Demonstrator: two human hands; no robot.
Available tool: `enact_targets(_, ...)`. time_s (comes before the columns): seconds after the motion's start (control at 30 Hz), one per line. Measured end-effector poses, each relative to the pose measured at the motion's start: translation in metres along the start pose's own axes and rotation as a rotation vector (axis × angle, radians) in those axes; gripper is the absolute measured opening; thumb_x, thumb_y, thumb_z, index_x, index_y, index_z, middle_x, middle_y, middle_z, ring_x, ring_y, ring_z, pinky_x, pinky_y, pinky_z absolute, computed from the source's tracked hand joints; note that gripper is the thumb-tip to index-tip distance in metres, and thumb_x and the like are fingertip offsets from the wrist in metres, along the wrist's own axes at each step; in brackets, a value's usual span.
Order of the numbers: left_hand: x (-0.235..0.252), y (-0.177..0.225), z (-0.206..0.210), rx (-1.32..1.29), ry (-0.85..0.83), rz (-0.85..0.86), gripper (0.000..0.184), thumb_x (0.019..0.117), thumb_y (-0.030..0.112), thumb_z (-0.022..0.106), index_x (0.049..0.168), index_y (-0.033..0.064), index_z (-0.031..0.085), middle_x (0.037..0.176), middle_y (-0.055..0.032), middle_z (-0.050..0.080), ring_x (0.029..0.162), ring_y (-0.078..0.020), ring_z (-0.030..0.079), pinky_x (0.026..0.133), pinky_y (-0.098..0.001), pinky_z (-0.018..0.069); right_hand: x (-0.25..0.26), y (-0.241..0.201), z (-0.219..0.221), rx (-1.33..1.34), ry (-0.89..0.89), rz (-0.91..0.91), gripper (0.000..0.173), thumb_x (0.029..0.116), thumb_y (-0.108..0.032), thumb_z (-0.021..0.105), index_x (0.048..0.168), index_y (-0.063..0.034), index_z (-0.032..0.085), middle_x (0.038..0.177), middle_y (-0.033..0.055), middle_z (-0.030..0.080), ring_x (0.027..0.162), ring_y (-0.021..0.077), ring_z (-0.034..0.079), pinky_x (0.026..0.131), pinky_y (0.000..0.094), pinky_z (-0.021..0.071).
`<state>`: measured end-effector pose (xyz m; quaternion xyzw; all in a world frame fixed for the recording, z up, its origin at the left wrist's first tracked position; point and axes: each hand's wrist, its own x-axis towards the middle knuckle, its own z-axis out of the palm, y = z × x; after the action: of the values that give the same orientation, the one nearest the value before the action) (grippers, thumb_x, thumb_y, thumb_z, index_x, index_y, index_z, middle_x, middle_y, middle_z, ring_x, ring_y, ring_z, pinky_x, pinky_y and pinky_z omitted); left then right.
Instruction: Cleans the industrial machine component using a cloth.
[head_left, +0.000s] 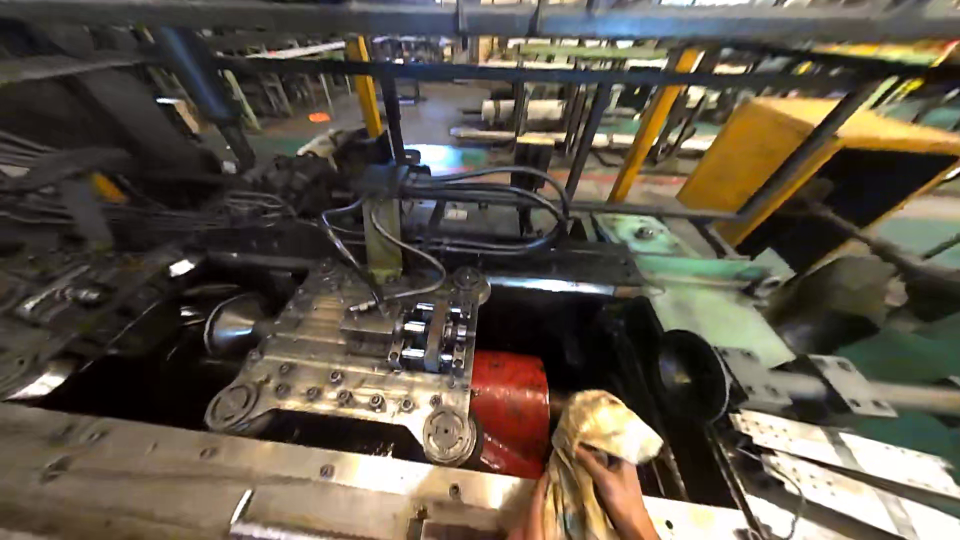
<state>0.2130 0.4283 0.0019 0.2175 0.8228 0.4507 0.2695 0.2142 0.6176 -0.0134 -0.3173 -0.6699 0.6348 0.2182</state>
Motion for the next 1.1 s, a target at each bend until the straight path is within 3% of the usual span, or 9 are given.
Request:
enact_targets(0.07, 0.023, -0.005, 0.016, 0.098, 0.153, -0.012, 0.068, 0.0928, 0.021, 0.07, 0.156, 0.0149, 0.043, 0.149, -0.0276, 0.046, 0.128, -0.0397, 0.057, 0.102, -0.053, 0.0533, 0.048, 0.033, 0.02, -0.022, -0.114, 0.022, 0.062, 0.0766, -0.016, 0.087, 0.129, 0.0032, 0.059, 0.115, 0.0094, 0.073, 0.107, 0.0146, 0.071, 0.097, 0.0349, 0.0599)
enact_targets(0.17, 0.075, -0.014, 0.028, 0.161, 0.283, 0.015, 0.069, 0.0834, 0.007, 0.073, 0.149, 0.0157, 0.054, 0.155, -0.0277, 0.037, 0.131, -0.0381, 0.054, 0.099, -0.047, 0.0561, 0.118, 0.074, 0.06, -0.123, -0.27, 0.084, 0.063, 0.0794, -0.027, 0.088, 0.13, -0.0004, 0.06, 0.118, 0.0082, 0.073, 0.11, 0.014, 0.07, 0.1, 0.035, 0.0584)
enact_targets(0.3, 0.157, -0.026, 0.018, 0.293, 0.304, -0.05, 0.052, 0.0812, 0.006, 0.074, 0.132, 0.0133, 0.067, 0.152, -0.0235, 0.043, 0.129, -0.0341, 0.056, 0.098, -0.043, 0.0567, 0.197, 0.1, 0.115, -0.183, -0.401, 0.159, 0.061, 0.0838, -0.03, 0.085, 0.133, -0.0043, 0.06, 0.121, 0.0131, 0.071, 0.112, 0.0224, 0.069, 0.101, 0.0457, 0.0557)
enact_targets(0.43, 0.217, -0.055, 0.006, 0.366, 0.425, -0.106, 0.04, 0.0811, 0.005, 0.07, 0.12, 0.0171, 0.072, 0.146, -0.0185, 0.049, 0.123, -0.0271, 0.06, 0.091, -0.0391, 0.059, 0.257, 0.142, 0.178, -0.111, -0.451, 0.066, 0.062, 0.0836, -0.026, 0.085, 0.136, -0.0056, 0.059, 0.122, 0.0118, 0.071, 0.112, 0.0219, 0.07, 0.101, 0.0472, 0.0574)
enact_targets(0.6, 0.242, -0.082, -0.009, 0.385, 0.471, -0.155, 0.034, 0.082, 0.005, 0.07, 0.115, 0.0142, 0.073, 0.143, -0.0181, 0.05, 0.122, -0.0251, 0.059, 0.093, -0.0369, 0.0578, 0.281, 0.16, 0.228, -0.237, -0.651, -0.041, 0.052, 0.0844, -0.023, 0.082, 0.129, -0.0027, 0.065, 0.126, 0.0185, 0.068, 0.12, 0.0297, 0.065, 0.106, 0.0529, 0.0511)
enact_targets(0.73, 0.247, -0.097, -0.006, 0.39, 0.447, -0.159, 0.032, 0.0808, 0.004, 0.07, 0.112, 0.0137, 0.074, 0.142, -0.0174, 0.052, 0.123, -0.0242, 0.059, 0.094, -0.0363, 0.0573, 0.29, 0.171, 0.225, -0.383, -0.84, -0.265, 0.057, 0.0897, -0.03, 0.077, 0.137, -0.0019, 0.061, 0.141, 0.0216, 0.059, 0.136, 0.0326, 0.053, 0.118, 0.0496, 0.0398)
enact_targets(0.83, 0.25, -0.104, 0.0, 0.358, 0.424, -0.143, 0.029, 0.0836, 0.005, 0.069, 0.11, 0.0161, 0.075, 0.141, -0.0167, 0.053, 0.125, -0.0232, 0.059, 0.095, -0.0346, 0.0578, 0.294, 0.175, 0.226, -0.441, -0.861, -0.378, 0.054, 0.0886, -0.032, 0.079, 0.13, -0.0012, 0.065, 0.135, 0.0214, 0.063, 0.132, 0.0337, 0.057, 0.116, 0.0495, 0.0412)
enact_targets(0.93, 0.255, -0.109, 0.001, 0.304, 0.421, -0.132, 0.029, 0.0845, 0.003, 0.067, 0.109, 0.017, 0.075, 0.141, -0.0161, 0.054, 0.126, -0.0222, 0.059, 0.094, -0.0331, 0.0583, 0.295, 0.183, 0.237, -0.509, -0.815, -0.466, 0.046, 0.0862, -0.032, 0.078, 0.121, -0.0039, 0.069, 0.122, 0.0195, 0.07, 0.119, 0.0346, 0.065, 0.104, 0.0539, 0.0497)
enact_targets(1.1, 0.262, -0.111, -0.003, 0.256, 0.362, -0.147, 0.029, 0.0887, 0.003, 0.062, 0.111, 0.0166, 0.074, 0.143, -0.0153, 0.053, 0.125, -0.0202, 0.059, 0.095, -0.0302, 0.058, 0.301, 0.195, 0.253, -0.457, -0.715, -0.475, 0.045, 0.083, -0.031, 0.077, 0.119, -0.0049, 0.069, 0.115, 0.0163, 0.071, 0.113, 0.0307, 0.067, 0.1, 0.0534, 0.0525)
